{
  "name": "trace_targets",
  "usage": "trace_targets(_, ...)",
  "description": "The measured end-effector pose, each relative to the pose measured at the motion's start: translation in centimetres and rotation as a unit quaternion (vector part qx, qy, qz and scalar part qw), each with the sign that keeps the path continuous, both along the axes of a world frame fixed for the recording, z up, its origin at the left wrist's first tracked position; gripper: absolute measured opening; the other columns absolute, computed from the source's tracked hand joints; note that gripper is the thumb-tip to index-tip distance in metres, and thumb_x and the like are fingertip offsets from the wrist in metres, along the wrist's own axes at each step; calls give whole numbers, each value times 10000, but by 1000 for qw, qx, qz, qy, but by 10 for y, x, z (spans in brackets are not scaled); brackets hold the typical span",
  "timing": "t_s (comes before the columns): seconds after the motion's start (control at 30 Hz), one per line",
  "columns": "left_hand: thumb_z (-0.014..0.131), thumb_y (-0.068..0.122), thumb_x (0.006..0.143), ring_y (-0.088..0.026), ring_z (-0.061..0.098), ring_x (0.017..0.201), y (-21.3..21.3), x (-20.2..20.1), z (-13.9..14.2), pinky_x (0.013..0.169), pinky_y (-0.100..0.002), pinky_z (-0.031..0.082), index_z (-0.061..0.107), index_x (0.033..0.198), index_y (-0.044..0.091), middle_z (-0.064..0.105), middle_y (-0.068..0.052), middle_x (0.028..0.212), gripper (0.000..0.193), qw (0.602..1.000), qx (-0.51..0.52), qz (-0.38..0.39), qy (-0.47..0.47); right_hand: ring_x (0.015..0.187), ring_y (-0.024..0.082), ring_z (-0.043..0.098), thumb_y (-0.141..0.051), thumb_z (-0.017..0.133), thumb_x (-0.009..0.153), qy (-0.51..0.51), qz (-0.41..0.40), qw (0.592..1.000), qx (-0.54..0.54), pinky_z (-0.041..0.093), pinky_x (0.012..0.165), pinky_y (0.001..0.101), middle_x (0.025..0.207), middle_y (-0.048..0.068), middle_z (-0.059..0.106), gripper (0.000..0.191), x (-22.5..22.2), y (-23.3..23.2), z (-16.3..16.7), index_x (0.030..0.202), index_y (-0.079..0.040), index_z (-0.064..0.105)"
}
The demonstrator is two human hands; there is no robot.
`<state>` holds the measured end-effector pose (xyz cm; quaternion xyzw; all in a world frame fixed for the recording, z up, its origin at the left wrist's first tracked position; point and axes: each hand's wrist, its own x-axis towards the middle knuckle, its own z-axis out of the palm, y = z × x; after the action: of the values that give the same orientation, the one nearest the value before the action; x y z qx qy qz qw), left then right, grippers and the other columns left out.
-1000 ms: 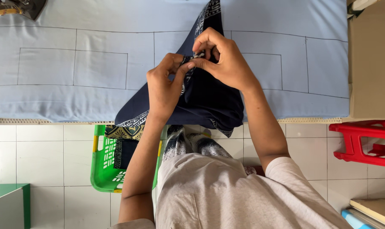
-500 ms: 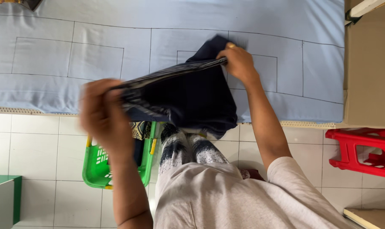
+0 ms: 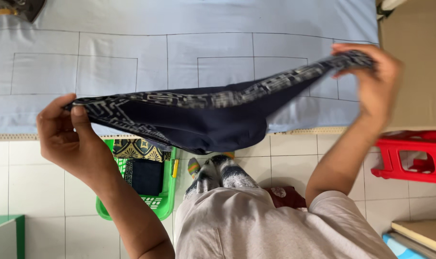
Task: The person irons a large dark blue patterned fabric on a padded ironing table using a heavy iron with a wooden handle, smoothing the cloth with one hand while moving the iron across sections. They reposition and flip the fabric, iron the reverse side, then fold the finished cloth and set it on the table.
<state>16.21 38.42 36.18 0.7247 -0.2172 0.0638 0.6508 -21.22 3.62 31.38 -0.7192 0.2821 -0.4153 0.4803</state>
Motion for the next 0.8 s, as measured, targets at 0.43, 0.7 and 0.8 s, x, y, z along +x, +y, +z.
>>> trace_targets(0.43, 642, -15, 1149, -44, 549, 883, 7, 50, -49, 786, -198, 484, 604, 1159, 15, 606, 8, 1065, 49, 978, -126, -164, 29, 610, 153, 527, -50, 744, 1155, -137, -160, 976, 52, 354, 497, 270, 859, 95, 600, 152, -76, 56, 18, 1123, 24, 615)
trace_targets(0.7, 655, -96, 1028, -23, 529, 894, -9, 37, -53, 818, -175, 465, 664, 1224, 14, 580, 33, 1031, 226, 974, -86, -201, 54, 696, 148, 537, -17, 752, 1116, -101, -174, 979, 40, 364, 568, 264, 932, 122, 628, 173, -75, 58, 17, 1090, 55, 597)
trace_targets(0.8, 710, -73, 1004, -17, 514, 828, -14, 39, -55, 749, -174, 443, 669, 1108, 9, 589, 38, 939, 139, 976, -75, -188, 76, 685, 138, 555, -40, 783, 1087, -102, -172, 978, 52, 364, 550, 254, 931, 113, 659, 186, -71, 60, 20, 1063, 40, 616)
